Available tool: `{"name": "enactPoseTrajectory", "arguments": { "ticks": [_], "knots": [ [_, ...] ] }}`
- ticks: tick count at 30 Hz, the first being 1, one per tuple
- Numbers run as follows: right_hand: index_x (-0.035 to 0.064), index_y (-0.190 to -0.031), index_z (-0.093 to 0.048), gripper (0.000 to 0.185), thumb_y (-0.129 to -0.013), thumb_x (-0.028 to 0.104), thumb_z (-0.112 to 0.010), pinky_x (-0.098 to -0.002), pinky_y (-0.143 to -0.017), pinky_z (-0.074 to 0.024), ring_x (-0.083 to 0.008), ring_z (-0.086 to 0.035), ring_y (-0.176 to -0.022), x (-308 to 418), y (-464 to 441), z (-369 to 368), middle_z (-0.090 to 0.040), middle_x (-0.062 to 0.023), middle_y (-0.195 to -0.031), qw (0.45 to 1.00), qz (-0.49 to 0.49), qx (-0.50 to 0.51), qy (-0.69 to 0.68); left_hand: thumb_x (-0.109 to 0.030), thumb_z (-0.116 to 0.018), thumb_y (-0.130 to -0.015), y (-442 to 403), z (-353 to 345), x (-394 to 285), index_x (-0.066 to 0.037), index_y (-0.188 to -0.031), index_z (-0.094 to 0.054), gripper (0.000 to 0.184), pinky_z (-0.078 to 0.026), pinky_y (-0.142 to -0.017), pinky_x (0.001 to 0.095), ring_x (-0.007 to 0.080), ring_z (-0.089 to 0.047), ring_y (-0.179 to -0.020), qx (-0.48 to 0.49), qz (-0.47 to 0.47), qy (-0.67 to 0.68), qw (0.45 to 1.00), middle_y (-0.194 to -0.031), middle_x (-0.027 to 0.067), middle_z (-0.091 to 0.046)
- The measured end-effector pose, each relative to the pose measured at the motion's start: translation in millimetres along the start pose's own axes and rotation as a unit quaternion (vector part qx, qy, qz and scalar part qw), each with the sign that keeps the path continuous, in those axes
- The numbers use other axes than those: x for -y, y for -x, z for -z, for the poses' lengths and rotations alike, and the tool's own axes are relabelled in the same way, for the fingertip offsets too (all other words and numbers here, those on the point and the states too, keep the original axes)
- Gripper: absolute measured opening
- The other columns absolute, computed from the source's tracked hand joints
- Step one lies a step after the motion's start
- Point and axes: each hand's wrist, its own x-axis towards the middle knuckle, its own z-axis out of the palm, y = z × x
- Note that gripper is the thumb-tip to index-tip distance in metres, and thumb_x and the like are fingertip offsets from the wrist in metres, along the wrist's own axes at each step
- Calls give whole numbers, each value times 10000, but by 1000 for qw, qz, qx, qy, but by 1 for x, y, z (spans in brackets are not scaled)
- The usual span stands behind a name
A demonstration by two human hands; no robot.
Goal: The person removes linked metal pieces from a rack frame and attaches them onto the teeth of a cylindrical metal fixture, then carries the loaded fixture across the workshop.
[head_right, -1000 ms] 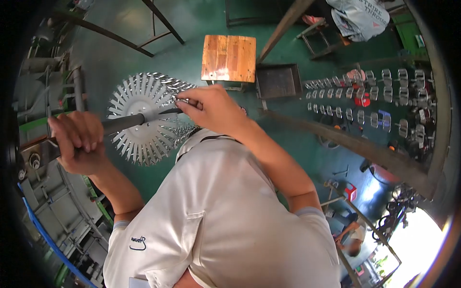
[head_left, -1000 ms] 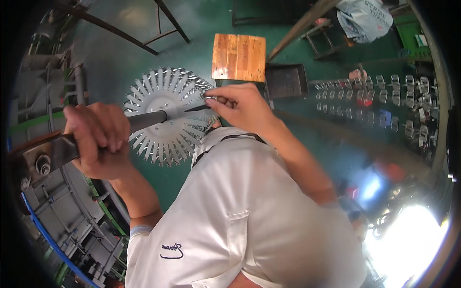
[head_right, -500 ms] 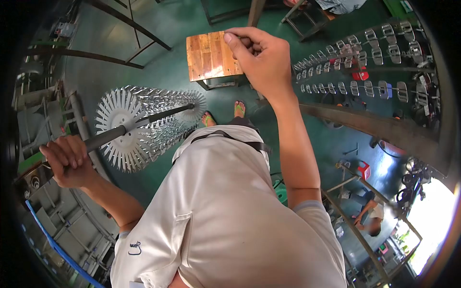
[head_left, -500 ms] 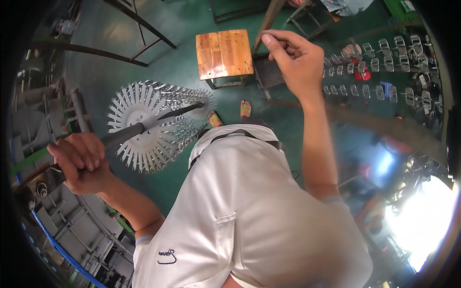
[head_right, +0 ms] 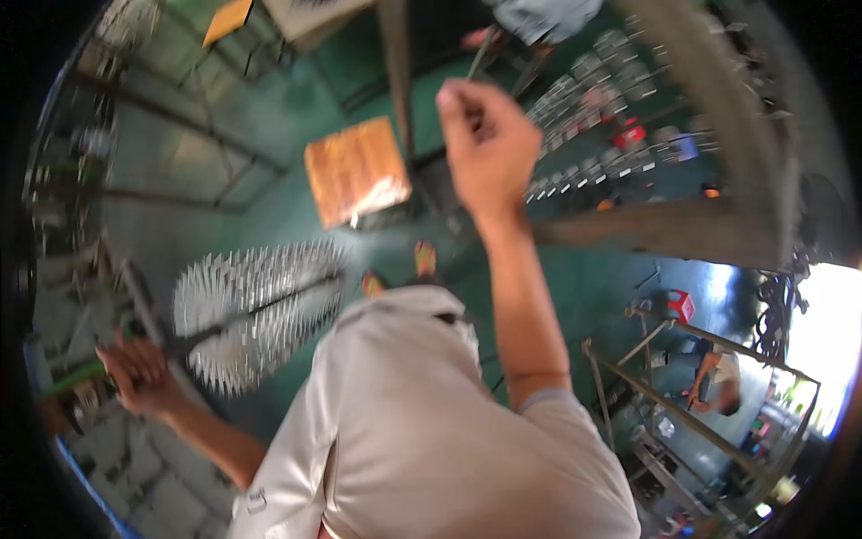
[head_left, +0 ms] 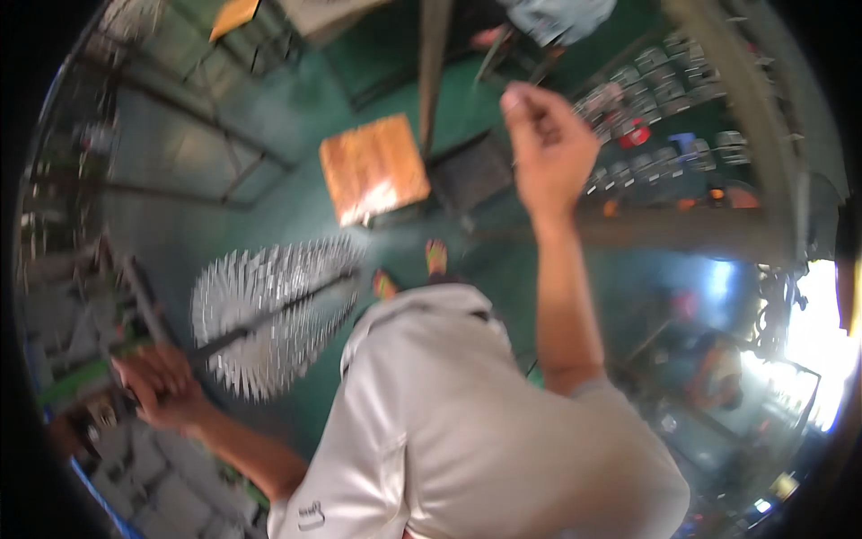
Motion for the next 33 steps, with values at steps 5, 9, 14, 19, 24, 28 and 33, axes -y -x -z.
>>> {"name": "enactPoseTrajectory", "arguments": {
  "ticks": [5, 9, 14, 19, 24, 28, 33],
  "knots": [
    [-13, -1000, -691, 143, -876, 57, -703, -201, -566, -461, -78, -581, -664, 15, -41, 6, -657, -47, -844, 979, 150, -138, -6, -223, -429, -1047, 1, -5, 5, -106, -622, -356, 446, -237, -308, 217, 72, -244, -349, 5, -26, -2, 1000, -478, 4, -310],
    [-78, -1132, -615, 257, -891, -6, -670, -220, -648, -484, -96, -589, -767, 36, -74, 12, -625, -68, -935, 962, 206, -182, -4, -211, -436, -1048, 2, -8, 6, -107, -613, -348, 456, -227, -289, 219, 74, -246, -339, -32, -30, -16, 999, -467, 8, -306],
    [-63, -1166, -588, 293, -909, 54, -669, -257, -647, -491, -115, -604, -728, 46, -114, 22, -641, -68, -846, 860, 332, -352, 161, -231, -459, -1044, 2, -3, 6, -108, -619, -354, 455, -229, -289, 226, 69, -246, -341, -26, -23, -9, 999, -470, 1, -303],
    [-29, -1149, -575, 282, -949, 158, -642, -250, -608, -466, -113, -594, -647, 56, -130, 28, -639, -64, -752, 905, 226, -356, 65, -253, -465, -1045, 4, -5, 4, -113, -612, -344, 471, -224, -288, 225, 64, -240, -345, -46, -9, -4, 999, -481, -1, -306],
    [-39, -1126, -533, 295, -947, 169, -642, -237, -598, -455, -107, -587, -643, 72, -132, 24, -626, -62, -706, 904, 226, -361, -16, -205, -447, -1042, 5, -2, 6, -89, -632, -366, 434, -241, -287, 219, 75, -262, -341, -37, -8, 21, 999, -474, 16, -322],
    [-59, -1141, -532, 331, -941, 178, -650, -233, -602, -466, -111, -612, -647, 81, -131, 26, -640, -75, -693, 901, 201, -376, -80, -208, -440, -1046, 4, -3, 6, -89, -629, -365, 440, -236, -286, 221, 74, -254, -337, -35, -7, 21, 999, -470, 17, -323],
    [-92, -1076, -623, 310, -925, 174, -667, -220, -589, -482, -114, -635, -614, 81, -131, 34, -682, -88, -707, 912, 179, -368, 6, -208, -437, -1047, 3, 0, 10, -92, -619, -358, 451, -228, -283, 221, 73, -256, -336, -15, -6, 23, 1000, -467, 18, -322]
  ]
}}
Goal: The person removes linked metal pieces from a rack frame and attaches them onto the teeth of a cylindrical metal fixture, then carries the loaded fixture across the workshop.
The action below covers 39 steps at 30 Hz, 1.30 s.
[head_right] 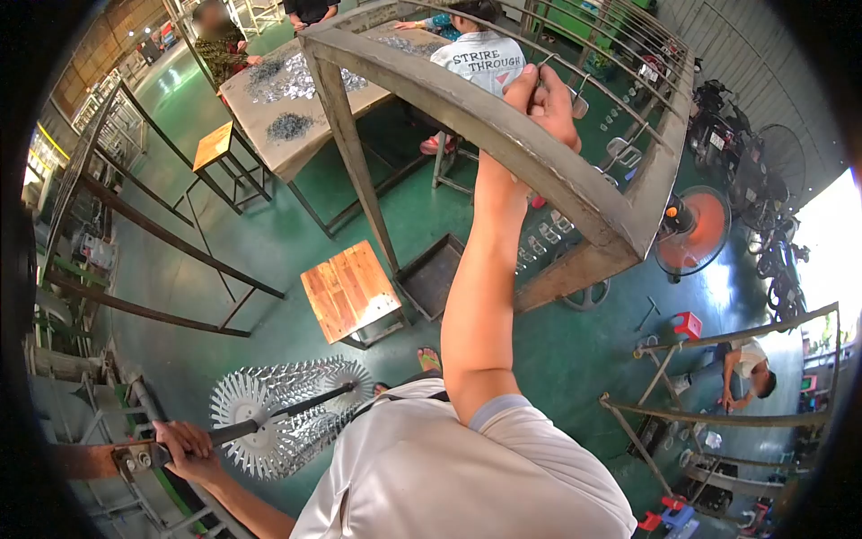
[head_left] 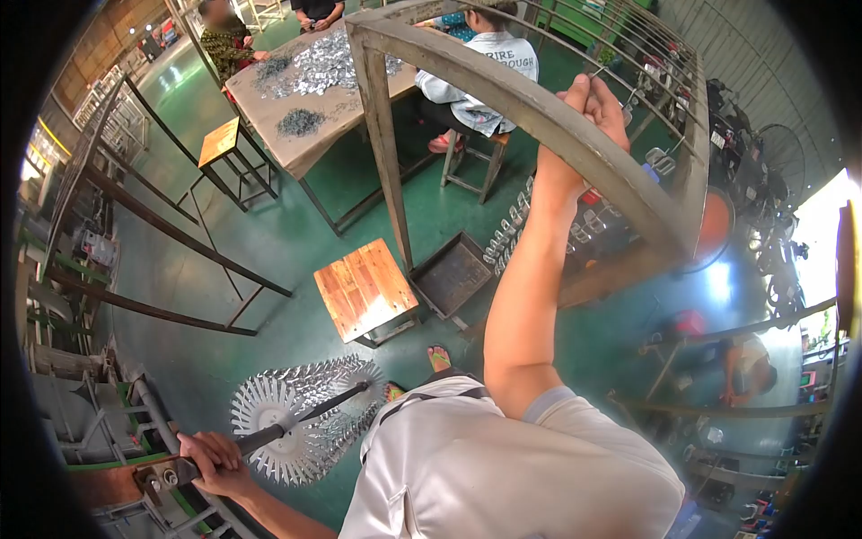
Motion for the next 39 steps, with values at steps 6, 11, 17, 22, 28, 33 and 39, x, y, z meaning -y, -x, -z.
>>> {"name": "enactPoseTrajectory", "arguments": {
  "ticks": [6, 11, 17, 22, 28, 33, 39],
  "knots": [
    [-74, -1018, -688, 316, -895, 216, -712, -221, -585, -495, -100, -634, -620, 3, -10, 4, -703, -94, -739, 1000, -22, -7, 12, -240, -429, -1055, 0, -2, 2, -115, -583, -332, 497, -231, -284, 230, 74, -242, -324, -21, 18, -14, 1000, -451, 2, -300],
    [-45, -1027, -707, 331, -874, 247, -741, -217, -594, -501, -98, -633, -631, 2, -10, -4, -694, -105, -757, 997, -46, 19, -63, -186, -455, -1038, 0, -8, 0, -83, -598, -360, 461, -230, -292, 242, 77, -266, -320, -35, 8, -9, 999, -447, 9, -332],
    [-60, -947, -695, 196, -889, 127, -707, -218, -393, -402, -98, -546, -446, 25, 18, 5, -696, -125, -743, 991, -82, 103, 1, -154, -446, -1037, 1, -8, 1, -84, -615, -359, 437, -224, -302, 250, 83, -274, -324, -31, 3, 3, 1000, -455, 12, -332],
    [-78, -970, -680, 193, -874, 88, -703, -196, -343, -283, -70, -474, -397, 28, 65, 23, -693, -168, -749, 969, -171, 153, -88, -191, -410, -1052, 1, -12, -9, -89, -595, -343, 473, -236, -328, 251, 92, -282, -341, -21, -6, -27, 999, -465, 16, -321],
    [-106, -1016, -669, 233, -898, 94, -692, -187, -367, -255, -60, -423, -383, 27, 129, 55, -689, -171, -749, 944, -208, 226, -124, -242, -410, -1052, 2, -22, -17, -95, -586, -339, 494, -237, -342, 248, 88, -257, -344, -69, -10, -69, 995, -464, 20, -322],
    [-99, -1024, -669, 196, -914, 63, -662, -193, -374, -274, -47, -413, -393, 28, 173, 88, -689, -167, -746, 906, -268, 298, -135, -231, -409, -1052, 2, -23, -18, -96, -576, -340, 499, -231, -338, 249, 86, -264, -340, -89, -12, -67, 994, -449, 19, -320],
    [-67, -1013, -684, 135, -890, -13, -664, -183, -414, -374, -64, -536, -486, 37, 223, 110, -707, -149, -783, 831, -334, 414, -164, -232, -415, -1052, 0, -28, -19, -95, -572, -340, 505, -229, -336, 248, 85, -264, -339, -94, -12, -71, 993, -447, 20, -322]
  ]
}}
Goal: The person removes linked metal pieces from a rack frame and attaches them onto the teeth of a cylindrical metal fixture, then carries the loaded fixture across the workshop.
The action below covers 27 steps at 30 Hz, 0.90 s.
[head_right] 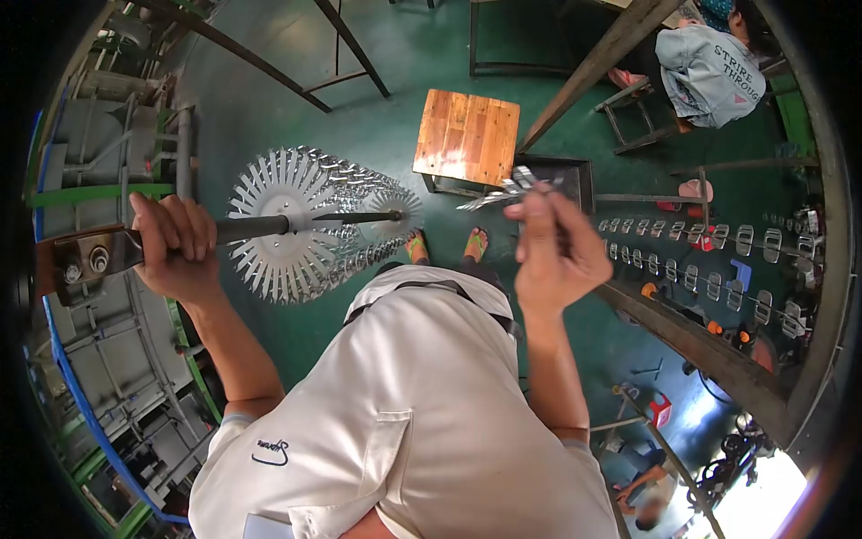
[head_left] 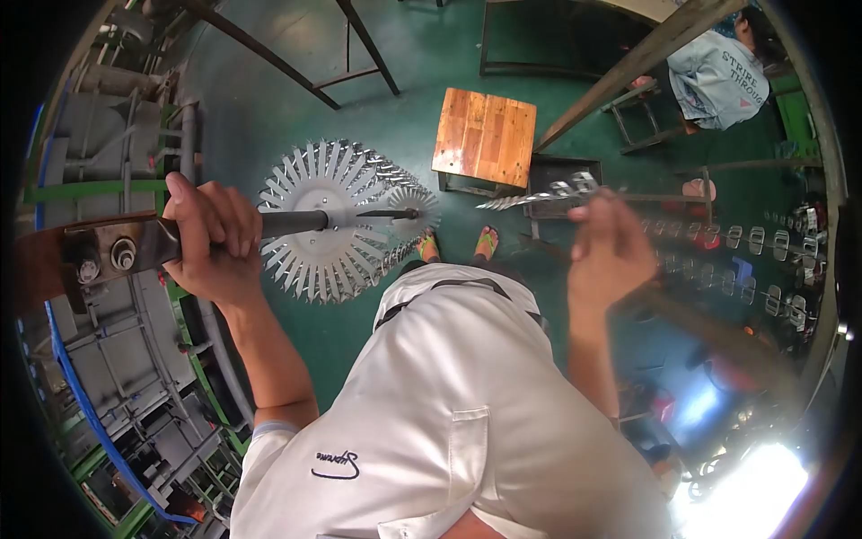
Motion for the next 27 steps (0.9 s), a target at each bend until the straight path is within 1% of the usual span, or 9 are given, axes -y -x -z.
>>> {"name": "enactPoseTrajectory", "arguments": {
  "ticks": [3, 6, 9, 12, 13, 16, 22, 25, 27],
  "knots": [
    [-72, -986, -696, 123, -866, -52, -675, -183, -463, -422, -81, -598, -556, -13, 18, -12, -717, -138, -821, 996, -38, 86, 12, -234, -416, -1053, 1, -1, 0, -93, -579, -342, 500, -228, -337, 247, 86, -266, -340, -5, -5, -1, 1000, -446, 19, -322],
    [-72, -966, -709, 117, -853, -54, -689, -174, -511, -444, -73, -610, -593, -16, 29, -29, -719, -130, -818, 985, -73, 154, 26, -238, -415, -1054, 1, -4, -2, -93, -585, -344, 496, -229, -339, 247, 86, -267, -341, -4, -8, -3, 1000, -445, 20, -323],
    [-68, -973, -715, 136, -839, -49, -707, -172, -533, -450, -61, -616, -622, -44, 41, -44, -719, -115, -795, 975, 13, 219, -20, -240, -413, -1053, 2, -3, -2, -95, -588, -345, 492, -233, -342, 249, 87, -267, -341, 1, -13, -6, 1000, -447, 21, -326],
    [-49, -977, -722, 145, -832, -40, -718, -176, -516, -442, -50, -604, -606, -60, 49, -58, -720, -101, -781, 962, 30, 269, -41, -241, -408, -1053, 4, -3, -4, -97, -590, -344, 489, -240, -346, 252, 87, -269, -344, 9, -10, 0, 1000, -458, 24, -332],
    [-36, -982, -728, 157, -825, -29, -729, -182, -494, -427, -43, -591, -589, -64, 53, -62, -725, -85, -791, 960, 24, 276, -29, -241, -406, -1053, 5, -2, -5, -98, -590, -344, 488, -243, -347, 252, 87, -270, -346, 13, -8, 3, 1000, -463, 25, -335],
    [-83, -1001, -704, 157, -846, -74, -689, -206, -530, -509, -126, -682, -687, -65, 57, -71, -717, -141, -824, 940, -19, 338, -42, -232, -392, -1054, 7, 0, -7, -95, -606, -352, 471, -255, -356, 249, 88, -279, -358, 33, -16, 22, 999, -482, 29, -346],
    [-74, -1016, -704, 171, -845, -67, -692, -195, -489, -501, -88, -661, -643, -75, 62, -86, -716, -117, -803, 939, 33, 342, -34, -222, -362, -1058, 9, 8, -11, -90, -641, -367, 438, -279, -370, 248, 92, -280, -374, 74, -13, 48, 996, -497, 32, -352],
    [-62, -1018, -708, 186, -832, -64, -702, -189, -488, -478, -69, -639, -607, -75, 61, -88, -717, -114, -798, 934, 40, 354, -18, -219, -348, -1062, 8, 9, -11, -91, -641, -367, 440, -283, -371, 249, 92, -276, -375, 78, -11, 57, 995, -494, 29, -348],
    [-54, -1018, -711, 199, -819, -66, -706, -188, -486, -453, -61, -610, -571, -71, 60, -89, -719, -113, -795, 932, 56, 358, 0, -238, -333, -1064, 9, 6, -12, -111, -630, -363, 453, -287, -363, 246, 89, -254, -364, 66, -4, 38, 997, -476, 11, -328]
  ]
}}
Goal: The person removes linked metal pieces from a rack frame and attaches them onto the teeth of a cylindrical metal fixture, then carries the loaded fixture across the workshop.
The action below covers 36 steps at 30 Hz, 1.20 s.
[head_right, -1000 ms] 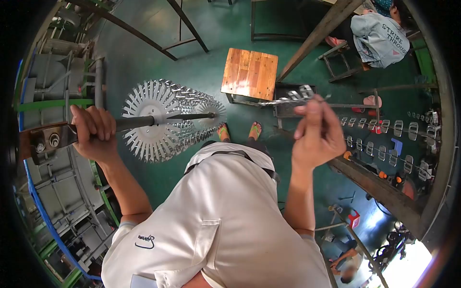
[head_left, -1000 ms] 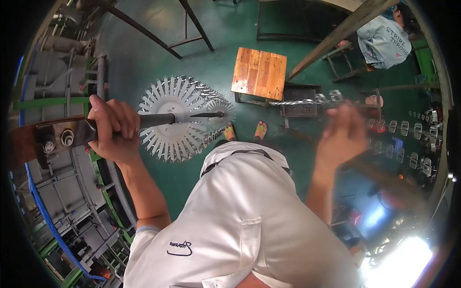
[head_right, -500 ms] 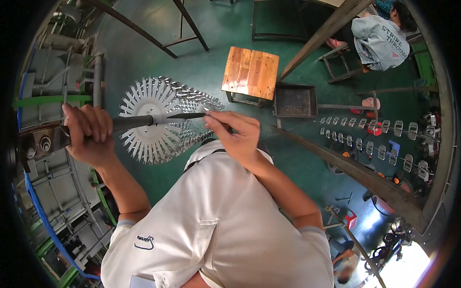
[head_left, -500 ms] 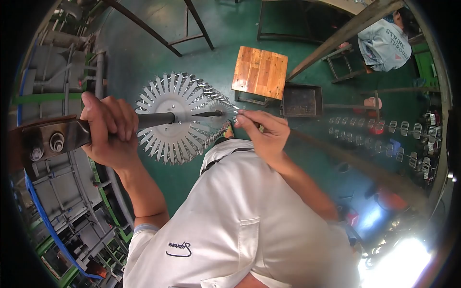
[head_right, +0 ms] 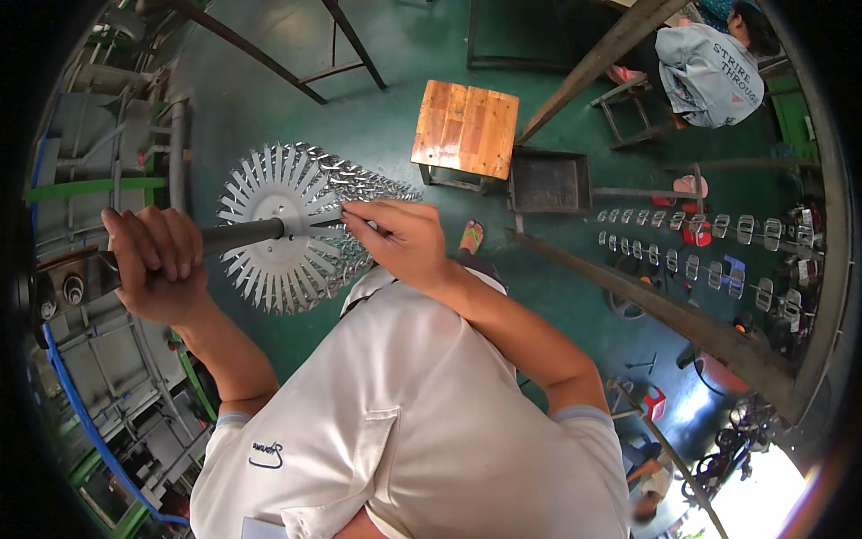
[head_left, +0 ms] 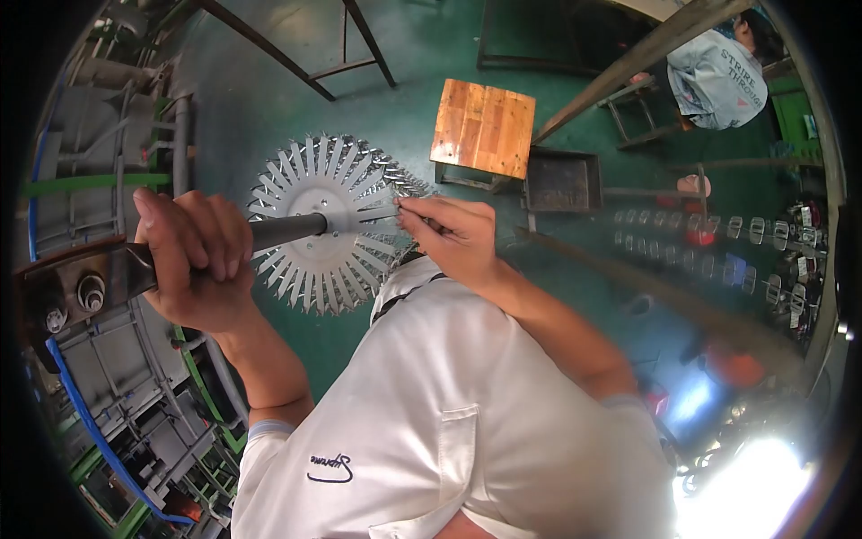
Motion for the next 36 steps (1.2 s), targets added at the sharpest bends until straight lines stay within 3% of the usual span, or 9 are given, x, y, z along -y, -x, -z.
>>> {"name": "enactPoseTrajectory", "arguments": {
  "ticks": [7, 16, 19, 21, 23, 26, 30, 33, 36],
  "knots": [
    [-19, -1018, -722, 219, -799, -23, -725, -210, -476, -410, -49, -534, -507, -3, 1, -4, -720, -93, -775, 999, -15, 7, 47, -243, -336, -1062, 1, 0, 4, -120, -633, -362, 447, -291, -357, 243, 88, -238, -365, 16, 7, -9, 1000, -475, -2, -312],
    [6, -1072, -713, 229, -849, 55, -723, -204, -488, -410, -40, -548, -536, 5, -10, 18, -691, -70, -699, 991, -93, 96, 16, -252, -313, -1065, 4, 28, 12, -119, -646, -357, 442, -280, -363, 249, 93, -264, -383, 19, 10, 37, 999, -496, 4, -323],
    [12, -1071, -717, 215, -867, 81, -721, -194, -506, -423, -42, -595, -591, -7, -4, 49, -682, -39, -699, 982, -182, 41, -11, -270, -330, -1065, 4, 43, 7, -141, -635, -334, 448, -261, -412, 261, 97, -268, -432, 84, 26, 43, 995, -527, -11, -296],
    [11, -1067, -717, 199, -886, 94, -704, -192, -517, -437, -49, -631, -641, -17, 1, 76, -683, -20, -724, 970, -239, -36, 12, -275, -339, -1061, 7, 47, 4, -149, -623, -330, 456, -272, -407, 267, 99, -276, -422, 60, 24, 45, 997, -515, -10, -306],
    [-18, -1027, -714, 207, -903, 145, -685, -240, -544, -494, -81, -649, -644, -36, 14, 101, -723, -74, -784, 963, -242, -116, 16, -288, -339, -1061, 6, 51, 1, -145, -628, -348, 456, -277, -385, 255, 100, -282, -401, 56, 3, 12, 998, -495, -9, -322],
    [-38, -1020, -703, 201, -911, 127, -672, -236, -613, -514, -91, -675, -709, -46, 36, 133, -721, -76, -807, 939, -303, -156, 43, -293, -359, -1056, 5, 61, 0, -153, -607, -341, 470, -274, -386, 258, 98, -287, -397, 45, 16, 22, 999, -486, -15, -319],
    [5, -1050, -709, 202, -923, 156, -669, -205, -487, -340, -8, -474, -568, -54, 67, 154, -677, -5, -743, 913, -371, -144, 93, -297, -383, -1050, 3, 74, -2, -159, -586, -336, 486, -264, -373, 245, 93, -291, -380, 44, 14, -15, 999, -469, -22, -314],
    [-34, -1002, -705, 176, -911, 108, -655, -231, -613, -475, -66, -622, -666, -58, 89, 161, -705, -57, -769, 891, -426, -119, 106, -299, -408, -1042, 4, 81, -3, -161, -575, -340, 491, -255, -362, 233, 88, -291, -364, 33, 9, -29, 999, -456, -29, -312],
    [-20, -999, -708, 175, -905, 118, -656, -235, -603, -464, -64, -612, -647, -63, 100, 165, -700, -58, -744, 874, -457, -101, 130, -294, -433, -1031, 5, 87, -3, -162, -564, -349, 492, -251, -356, 227, 82, -296, -350, 29, 9, -33, 999, -444, -35, -315]
  ]
}}
